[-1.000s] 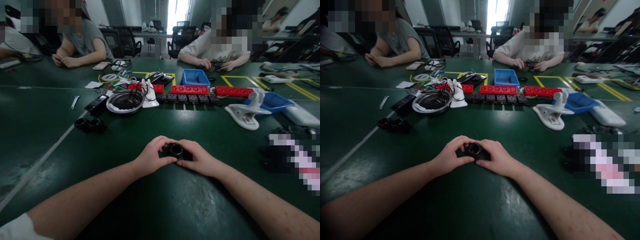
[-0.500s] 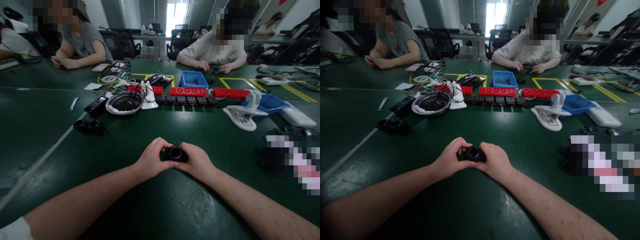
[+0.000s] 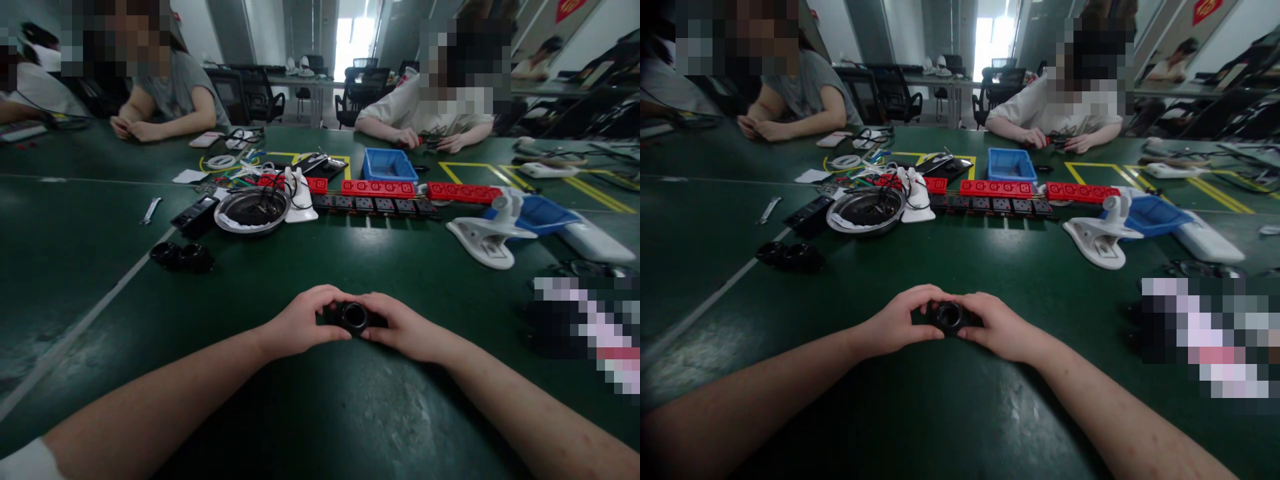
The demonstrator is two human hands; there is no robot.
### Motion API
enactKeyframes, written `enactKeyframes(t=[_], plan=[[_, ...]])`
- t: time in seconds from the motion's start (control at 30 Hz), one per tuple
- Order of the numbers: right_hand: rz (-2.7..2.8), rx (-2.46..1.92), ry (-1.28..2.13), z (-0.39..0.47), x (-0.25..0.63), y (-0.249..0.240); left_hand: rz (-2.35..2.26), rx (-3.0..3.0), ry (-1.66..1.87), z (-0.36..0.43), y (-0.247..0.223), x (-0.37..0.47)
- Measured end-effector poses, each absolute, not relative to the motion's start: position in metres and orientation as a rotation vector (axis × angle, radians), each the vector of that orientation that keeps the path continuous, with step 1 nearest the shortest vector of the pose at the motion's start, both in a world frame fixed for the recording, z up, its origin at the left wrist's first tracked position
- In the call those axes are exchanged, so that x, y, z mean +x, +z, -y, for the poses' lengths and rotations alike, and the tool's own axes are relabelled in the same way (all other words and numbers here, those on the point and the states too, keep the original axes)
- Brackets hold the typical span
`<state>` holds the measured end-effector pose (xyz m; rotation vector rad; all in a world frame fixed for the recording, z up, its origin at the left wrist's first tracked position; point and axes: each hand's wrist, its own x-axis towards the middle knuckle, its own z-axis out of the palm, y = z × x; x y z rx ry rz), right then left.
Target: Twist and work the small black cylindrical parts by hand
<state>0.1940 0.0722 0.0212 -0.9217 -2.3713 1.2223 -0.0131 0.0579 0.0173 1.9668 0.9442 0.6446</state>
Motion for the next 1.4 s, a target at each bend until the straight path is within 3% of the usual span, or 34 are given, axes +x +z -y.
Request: enactKeyframes(t=[0.2,0.33,0.43,0.73,0.87,1.27,1.4], plan=[[2.412,-1.026,1.136,-0.07,0.188,0.023,-1.028,1.982,0.687,-0.052,0.018,-0.008],[2.382,-1.285,0.866,-0.062,0.18,0.018,-1.183,1.966,0.754,-0.047,0.015,-0.003],[2.407,-1.193,0.789,-0.058,0.179,0.016,-1.169,1.982,0.767,-0.047,0.014,-0.004],[1.284,-1.152,1.197,-0.075,0.203,0.013,-1.061,2.02,0.716,-0.05,0.016,-0.007],[1.128,-1.135,1.481,-0.079,0.2,0.017,-1.034,2.033,0.727,-0.051,0.015,-0.007],[2.164,-1.099,0.814,-0.068,0.196,0.012,-1.089,2.117,0.882,-0.049,0.013,-0.009],[2.329,-1.028,0.84,-0.07,0.195,0.017,-1.056,2.173,0.88,-0.05,0.015,-0.01]])
